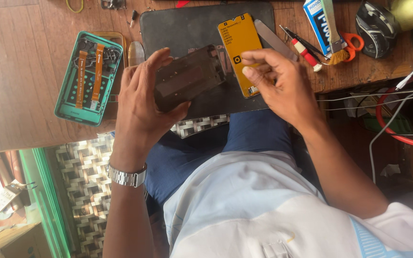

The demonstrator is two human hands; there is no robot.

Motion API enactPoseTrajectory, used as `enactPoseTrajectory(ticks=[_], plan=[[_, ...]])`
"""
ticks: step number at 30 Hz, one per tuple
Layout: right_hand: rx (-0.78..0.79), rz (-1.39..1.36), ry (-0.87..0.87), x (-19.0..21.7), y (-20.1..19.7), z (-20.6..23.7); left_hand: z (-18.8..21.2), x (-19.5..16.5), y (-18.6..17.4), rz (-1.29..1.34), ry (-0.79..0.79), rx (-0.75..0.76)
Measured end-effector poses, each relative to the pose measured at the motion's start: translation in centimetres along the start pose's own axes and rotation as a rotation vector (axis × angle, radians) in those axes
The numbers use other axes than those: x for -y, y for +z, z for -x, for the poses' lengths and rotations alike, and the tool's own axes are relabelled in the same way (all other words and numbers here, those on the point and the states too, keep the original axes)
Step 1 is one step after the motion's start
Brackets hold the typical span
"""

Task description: The person uses tweezers to adjust a connector on a disassembled smartphone, then uses a metal pry tool to separate the screen from the frame. They inspect the removed screen and clean its surface with a brush. The phone remains disassembled at the end.

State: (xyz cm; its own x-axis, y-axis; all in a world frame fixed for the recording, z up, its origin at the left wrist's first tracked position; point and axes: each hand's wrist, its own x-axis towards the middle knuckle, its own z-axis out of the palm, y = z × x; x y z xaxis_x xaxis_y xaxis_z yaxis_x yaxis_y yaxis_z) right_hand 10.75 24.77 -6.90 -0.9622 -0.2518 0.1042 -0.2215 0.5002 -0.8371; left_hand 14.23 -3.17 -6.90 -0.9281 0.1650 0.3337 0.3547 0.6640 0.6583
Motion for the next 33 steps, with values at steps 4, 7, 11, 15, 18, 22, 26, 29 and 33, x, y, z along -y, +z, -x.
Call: enactPoseTrajectory(ticks=[4, 7, 11, 15, 18, 22, 26, 29, 33], plan=[[0.113, -0.335, 0.073, 0.6, 1.5, -1.6, 0.0, -0.4, -1.3, 0.130, 0.053, 0.057], [0.240, -0.551, 0.211, 0.8, 1.2, -2.0, -0.2, -0.3, -1.6, 0.210, 0.094, 0.103], [0.199, -0.688, 0.218, 0.7, 0.6, -1.8, -1.5, 0.6, -1.0, 0.250, 0.304, -0.030], [0.062, -0.883, 0.367, 0.8, 0.8, -0.5, -0.8, 0.0, 0.5, 0.518, 0.077, -0.189], [-0.010, -0.984, 0.404, 1.1, 1.2, 0.4, -0.3, -1.6, 3.2, 1.004, -0.261, -0.363], [-0.030, -1.088, 0.435, 1.7, 3.0, 1.4, -0.1, -2.0, 6.2, 1.272, -0.557, -0.296], [0.113, -1.006, 0.403, 2.0, 3.7, 2.0, -0.7, -1.3, 7.4, 1.290, -0.477, -0.297], [0.118, -0.781, 0.292, 1.4, 2.2, 2.2, -0.9, -0.1, 7.0, 1.268, -0.390, -0.297], [-0.166, -0.381, 0.080, -0.3, -2.9, 2.0, -0.7, 0.6, 6.2, 1.257, -0.441, -0.233]])
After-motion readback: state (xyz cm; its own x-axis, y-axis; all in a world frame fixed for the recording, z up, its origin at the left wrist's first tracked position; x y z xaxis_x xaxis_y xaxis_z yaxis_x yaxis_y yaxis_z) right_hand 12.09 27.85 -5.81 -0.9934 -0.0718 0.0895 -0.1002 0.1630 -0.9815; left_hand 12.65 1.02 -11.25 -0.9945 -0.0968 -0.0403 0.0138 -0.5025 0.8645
